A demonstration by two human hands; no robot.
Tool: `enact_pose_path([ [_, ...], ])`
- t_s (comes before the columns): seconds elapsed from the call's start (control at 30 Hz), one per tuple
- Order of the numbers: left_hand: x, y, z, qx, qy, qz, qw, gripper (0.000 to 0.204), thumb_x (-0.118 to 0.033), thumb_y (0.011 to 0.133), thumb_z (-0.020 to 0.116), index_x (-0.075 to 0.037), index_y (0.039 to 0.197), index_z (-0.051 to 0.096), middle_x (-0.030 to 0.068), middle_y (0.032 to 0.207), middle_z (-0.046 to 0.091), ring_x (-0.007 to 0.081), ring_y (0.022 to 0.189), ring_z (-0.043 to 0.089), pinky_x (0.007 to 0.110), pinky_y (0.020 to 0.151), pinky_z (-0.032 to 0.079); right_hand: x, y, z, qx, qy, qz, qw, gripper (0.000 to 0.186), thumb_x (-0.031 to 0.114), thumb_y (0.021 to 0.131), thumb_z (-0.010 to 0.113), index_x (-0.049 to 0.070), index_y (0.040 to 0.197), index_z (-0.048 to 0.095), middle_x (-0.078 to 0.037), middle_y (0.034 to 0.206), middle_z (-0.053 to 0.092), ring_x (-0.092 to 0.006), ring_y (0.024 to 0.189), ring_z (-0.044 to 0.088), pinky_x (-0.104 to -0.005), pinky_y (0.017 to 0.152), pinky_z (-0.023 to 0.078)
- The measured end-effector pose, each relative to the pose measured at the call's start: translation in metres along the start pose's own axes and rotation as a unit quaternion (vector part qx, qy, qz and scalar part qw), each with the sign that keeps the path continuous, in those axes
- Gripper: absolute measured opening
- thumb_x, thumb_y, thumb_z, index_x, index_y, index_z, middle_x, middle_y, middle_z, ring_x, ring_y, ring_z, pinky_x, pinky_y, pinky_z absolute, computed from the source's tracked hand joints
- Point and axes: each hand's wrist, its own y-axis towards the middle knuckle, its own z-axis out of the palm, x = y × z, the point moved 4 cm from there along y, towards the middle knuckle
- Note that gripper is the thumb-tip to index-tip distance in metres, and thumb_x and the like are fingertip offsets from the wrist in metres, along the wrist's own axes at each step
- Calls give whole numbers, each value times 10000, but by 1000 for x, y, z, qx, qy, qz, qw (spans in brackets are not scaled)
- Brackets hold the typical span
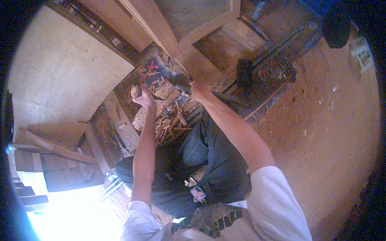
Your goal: The person sits on the floor and uses a hammer and chisel to carve a small wooden block. They repeatedly strike the chisel to remove wood shavings, gradually shaping the block.
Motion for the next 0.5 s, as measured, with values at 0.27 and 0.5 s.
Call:
enact_pose_path([
  [0.27, 4, -5, 2, -42, 92, 65, 993, 437, -152, 805, 719, 46, 1079, 442, 107, 930, 544, 182, 841, 524, 354, 802, 450, 4, -1, -3, -23, -2, -32, 999, 474, 77, 768, 593, 13, 1233, 528, -244, 1050, 626, -370, 981, 628, -450, 827, 519],
  [0.5, 0, 2, 5, -6, 70, 33, 997, 382, -175, 815, 726, 49, 1021, 496, 115, 935, 567, 183, 840, 536, 342, 785, 453, 4, -6, -1, -30, 2, -18, 999, 422, 92, 763, 611, -17, 1168, 558, -251, 1063, 624, -366, 1004, 619, -447, 865, 509],
])
